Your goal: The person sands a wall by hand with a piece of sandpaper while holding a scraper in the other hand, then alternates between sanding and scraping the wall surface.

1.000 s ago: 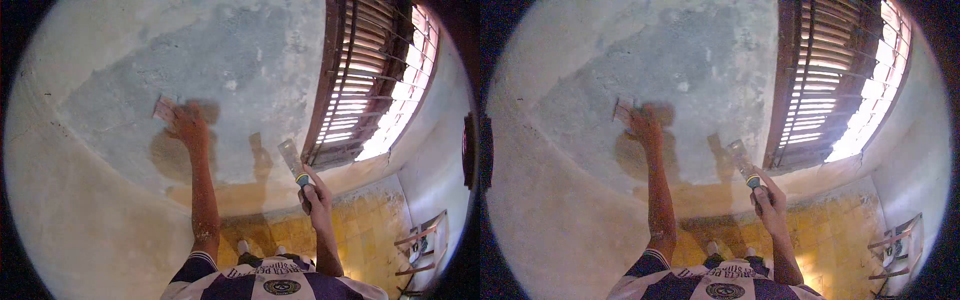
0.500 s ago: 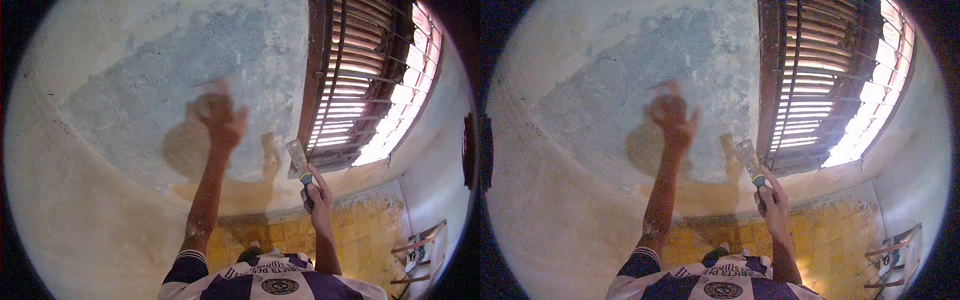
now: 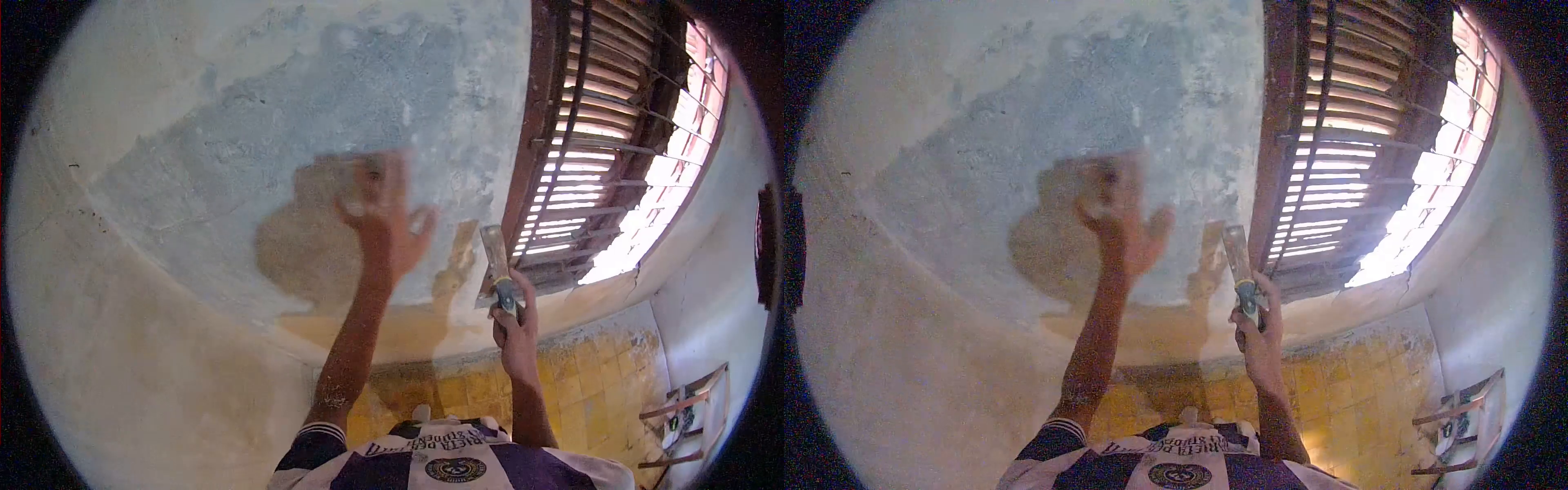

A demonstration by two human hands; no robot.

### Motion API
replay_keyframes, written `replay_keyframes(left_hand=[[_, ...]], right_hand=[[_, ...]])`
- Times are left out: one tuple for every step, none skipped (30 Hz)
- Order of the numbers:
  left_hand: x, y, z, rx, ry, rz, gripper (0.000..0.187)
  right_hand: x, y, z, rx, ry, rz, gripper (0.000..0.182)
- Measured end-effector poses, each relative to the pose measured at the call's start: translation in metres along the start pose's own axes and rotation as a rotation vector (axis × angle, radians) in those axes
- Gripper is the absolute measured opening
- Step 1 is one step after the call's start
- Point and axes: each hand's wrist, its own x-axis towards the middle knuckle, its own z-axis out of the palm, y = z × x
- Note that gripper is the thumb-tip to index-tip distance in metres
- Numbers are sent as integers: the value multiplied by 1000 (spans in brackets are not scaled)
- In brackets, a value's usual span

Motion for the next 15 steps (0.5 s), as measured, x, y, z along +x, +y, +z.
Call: replay_keyframes(left_hand=[[1, 12, -16, 14, -124, 20, 82], [4, 15, -22, 27, -244, 40, 84], [6, -1, -20, 67, -160, -49, 82], [11, -29, -16, 107, -75, -135, 81], [15, -45, -15, 147, 9, -218, 80], [16, -48, -13, 134, 21, -206, 80], [17, -51, -12, 120, 30, -193, 80], [15, -54, -13, 107, 34, -182, 80], [12, -56, -14, 93, 37, -173, 81], [9, -58, -15, 79, 41, -166, 81], [9, -59, -16, 64, 53, -158, 81], [-2, -39, -16, 5, -56, -91, 80], [-17, -19, -17, -56, -170, -25, 78], [-19, -20, -16, -34, -188, -27, 78], [-21, -21, -13, -13, -204, -30, 77]], right_hand=[[5, 4, 12, -34, 28, -64, 54], [10, 4, 19, -68, 55, -133, 54], [13, 3, 22, -92, 34, -124, 52], [15, 0, 24, -113, 16, -115, 51], [16, -3, 27, -132, -1, -104, 49], [19, -5, 29, -156, -25, -116, 46], [23, -6, 30, -179, -47, -126, 44], [24, -7, 32, -204, -69, -130, 42], [26, -8, 36, -236, -76, -135, 41], [28, -11, 40, -270, -85, -141, 40], [33, -14, 45, -302, -93, -156, 39], [39, -14, 51, -354, -78, -295, 38], [42, -20, 58, -367, -60, -316, 39], [43, -30, 66, -383, -41, -334, 39], [43, -35, 71, -401, -22, -353, 39]])
